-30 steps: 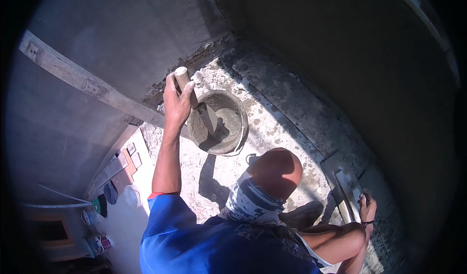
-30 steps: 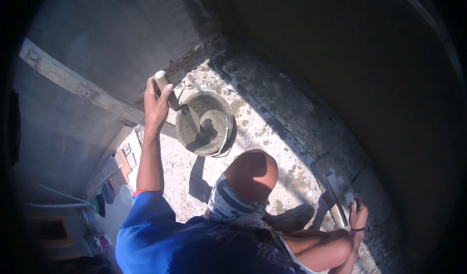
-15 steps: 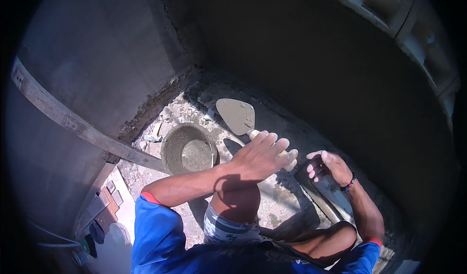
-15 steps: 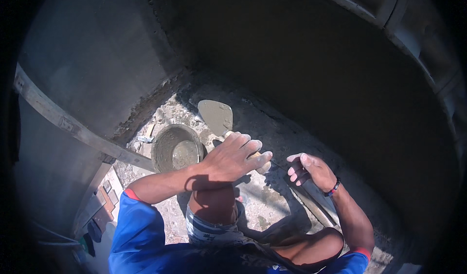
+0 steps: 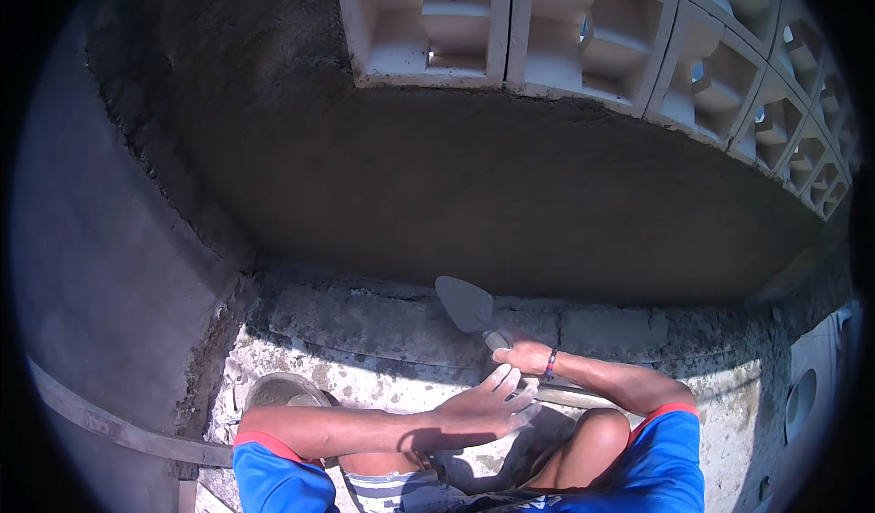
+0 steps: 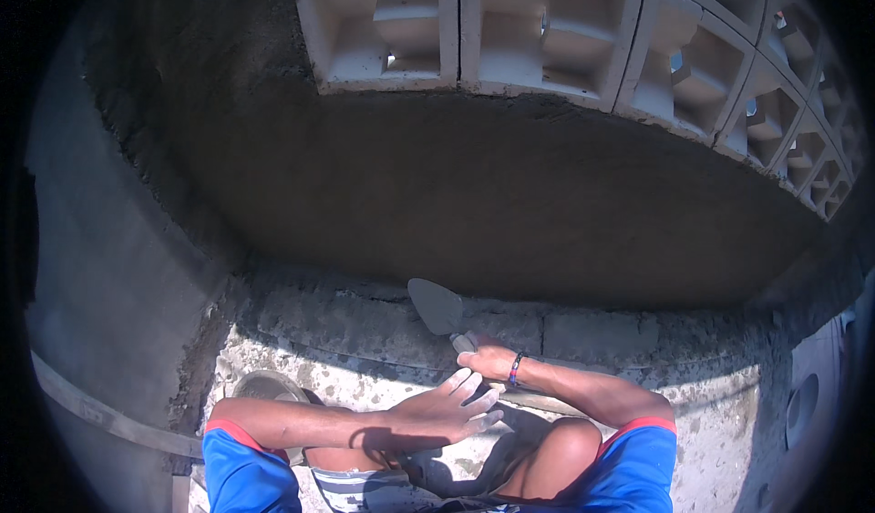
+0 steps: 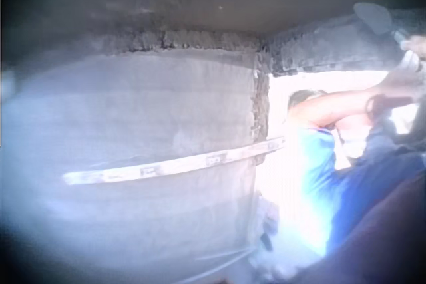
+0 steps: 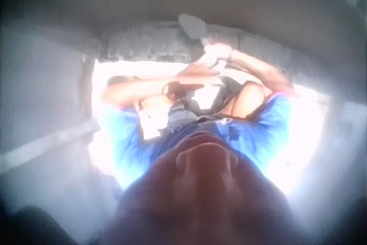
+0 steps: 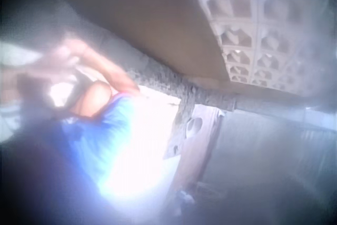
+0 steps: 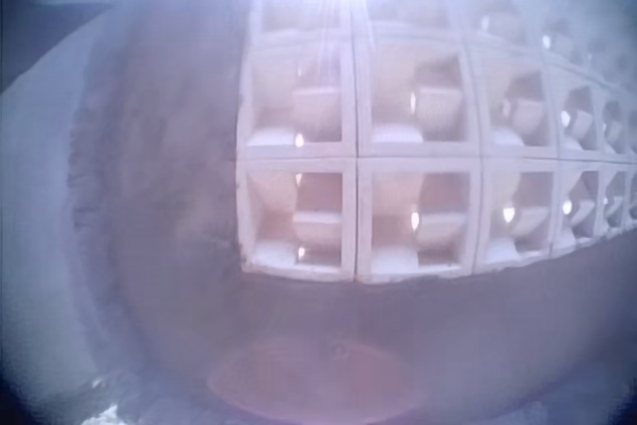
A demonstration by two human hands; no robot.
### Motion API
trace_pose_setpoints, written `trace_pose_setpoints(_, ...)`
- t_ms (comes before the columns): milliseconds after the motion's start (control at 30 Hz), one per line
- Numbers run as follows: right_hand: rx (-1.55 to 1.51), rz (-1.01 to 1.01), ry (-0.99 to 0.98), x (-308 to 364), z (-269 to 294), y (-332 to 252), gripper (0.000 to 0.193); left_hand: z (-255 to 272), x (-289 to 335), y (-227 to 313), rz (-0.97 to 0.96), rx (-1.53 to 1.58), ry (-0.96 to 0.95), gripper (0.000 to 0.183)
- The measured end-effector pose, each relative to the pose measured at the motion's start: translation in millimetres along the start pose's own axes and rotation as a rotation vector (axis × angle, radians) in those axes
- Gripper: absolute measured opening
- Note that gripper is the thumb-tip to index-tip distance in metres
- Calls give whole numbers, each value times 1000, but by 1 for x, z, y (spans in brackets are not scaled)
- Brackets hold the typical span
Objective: The person scoops cement from a bucket with a trowel and applies it to a wall using a wooden float. They repeatedly smooth the surface and use a long wooden straightedge to level the plaster near a decorative block section.
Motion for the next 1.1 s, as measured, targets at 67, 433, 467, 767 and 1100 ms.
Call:
trace_pose_setpoints(67, 305, 348, 149, 26, 16, -21, 40, 18, 12, 13, -12, -24, 65, 46)
trace_pose_setpoints(433, 575, 67, -30, -2, 19, 88, 48, -7, 3, 48, -18, 308, -397, 38)
trace_pose_setpoints(467, 539, 107, 13, 6, 31, 80, 49, -22, 7, 40, 27, 364, -456, 38)
trace_pose_setpoints(767, 227, 622, 1052, 155, 201, -31, 32, -74, 23, -24, 299, 412, -574, 49)
trace_pose_setpoints(1100, 754, 620, 1213, 225, 308, -117, 33, -77, 24, -17, 375, 468, -702, 44)
Point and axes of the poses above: each hand's wrist, its own x-axis away from the middle knuckle, its own z-axis out of the back of the hand, y = z × x, the point moved 7 cm from there along -x, towards the middle knuckle, and after that the axes turned 6 degrees about -x, right-handed, at the moved point
